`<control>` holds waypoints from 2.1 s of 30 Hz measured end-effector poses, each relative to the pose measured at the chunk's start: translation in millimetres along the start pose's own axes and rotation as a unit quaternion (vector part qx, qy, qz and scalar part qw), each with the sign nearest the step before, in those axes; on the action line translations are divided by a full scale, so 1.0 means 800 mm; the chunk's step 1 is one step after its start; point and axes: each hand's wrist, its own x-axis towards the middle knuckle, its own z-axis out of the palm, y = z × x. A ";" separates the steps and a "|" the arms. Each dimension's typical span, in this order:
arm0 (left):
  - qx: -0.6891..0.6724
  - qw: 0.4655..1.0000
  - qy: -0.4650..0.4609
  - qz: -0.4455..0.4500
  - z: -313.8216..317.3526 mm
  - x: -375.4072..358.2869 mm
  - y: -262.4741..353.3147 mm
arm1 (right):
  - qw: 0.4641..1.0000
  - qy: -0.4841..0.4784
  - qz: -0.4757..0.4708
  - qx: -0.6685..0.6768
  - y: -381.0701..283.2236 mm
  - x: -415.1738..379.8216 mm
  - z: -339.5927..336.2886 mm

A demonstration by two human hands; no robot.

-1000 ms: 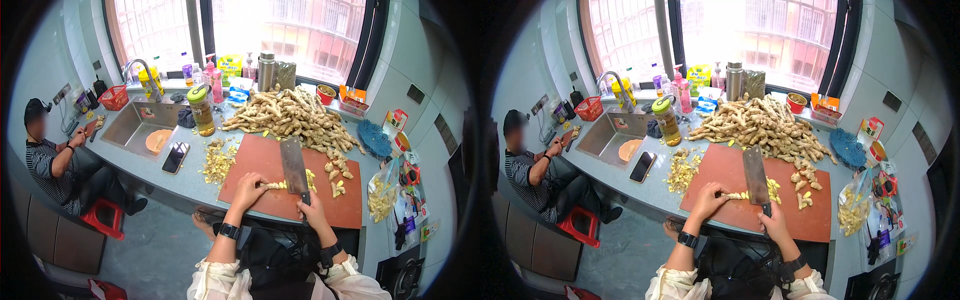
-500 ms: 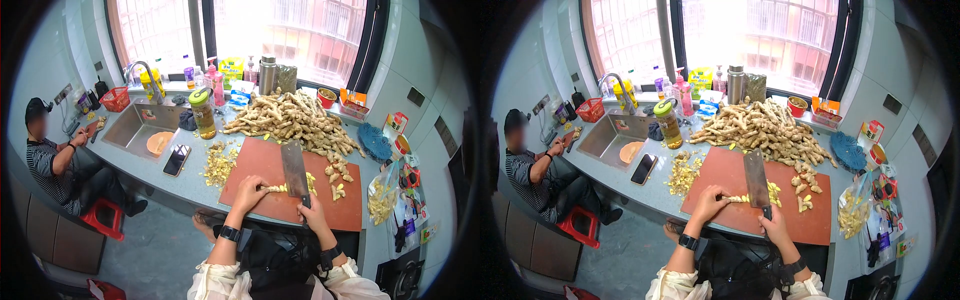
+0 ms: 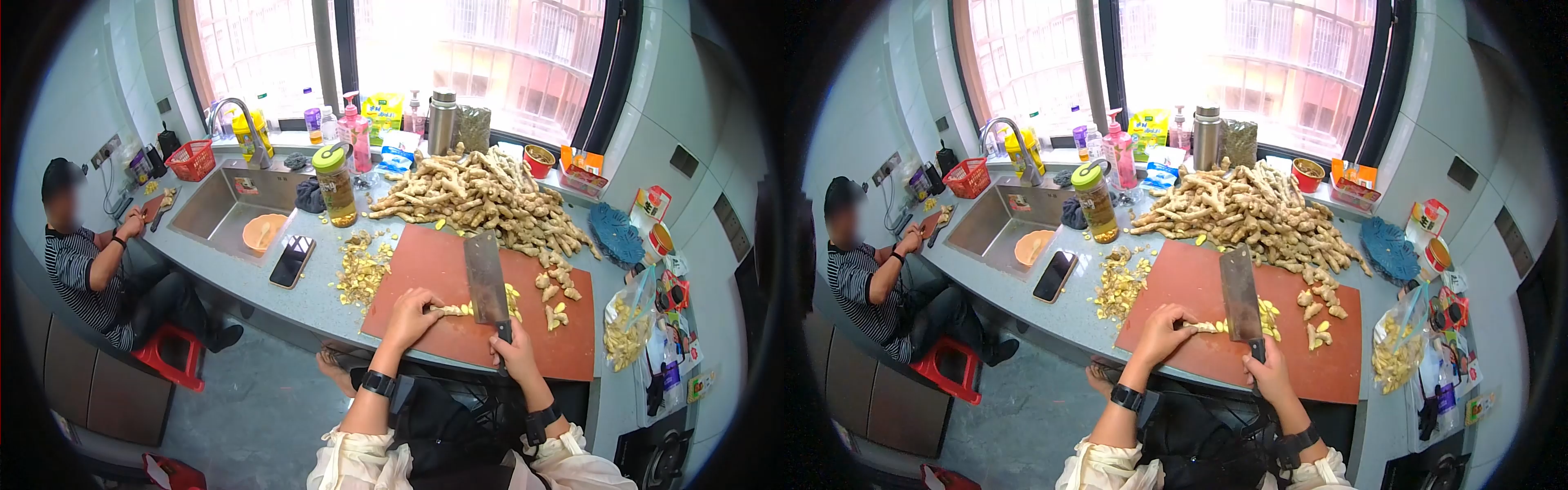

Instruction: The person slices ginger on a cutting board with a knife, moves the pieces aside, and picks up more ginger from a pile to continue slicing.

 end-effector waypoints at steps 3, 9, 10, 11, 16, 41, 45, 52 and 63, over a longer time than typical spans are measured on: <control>-0.001 1.000 -0.004 0.000 0.000 0.000 0.001 | 1.000 0.003 0.006 0.011 0.000 0.000 0.001; 0.002 1.000 -0.005 -0.002 0.000 0.000 0.001 | 1.000 0.004 0.007 0.006 -0.002 0.000 0.001; 0.002 1.000 -0.004 0.000 0.000 0.000 0.001 | 1.000 0.004 0.003 -0.002 -0.002 0.000 0.001; 0.001 1.000 -0.004 0.002 0.000 0.000 0.001 | 1.000 0.004 0.004 -0.002 -0.001 0.000 0.000; 0.007 1.000 0.000 0.000 -0.001 -0.001 0.003 | 1.000 0.006 0.003 0.005 -0.005 -0.001 0.002; -0.001 1.000 0.000 -0.016 0.002 -0.001 -0.002 | 0.992 -0.028 0.051 -0.116 -0.083 -0.007 -0.039; 0.008 1.000 0.000 -0.006 0.000 -0.002 -0.001 | 0.981 -0.048 0.052 -0.181 -0.093 -0.017 -0.029; 0.004 1.000 0.009 0.003 0.002 -0.002 -0.004 | 0.965 -0.106 0.051 -0.236 -0.097 -0.014 -0.014; 0.016 1.000 0.004 -0.014 -0.001 -0.002 0.003 | 0.961 -0.099 0.061 -0.253 -0.118 -0.018 -0.006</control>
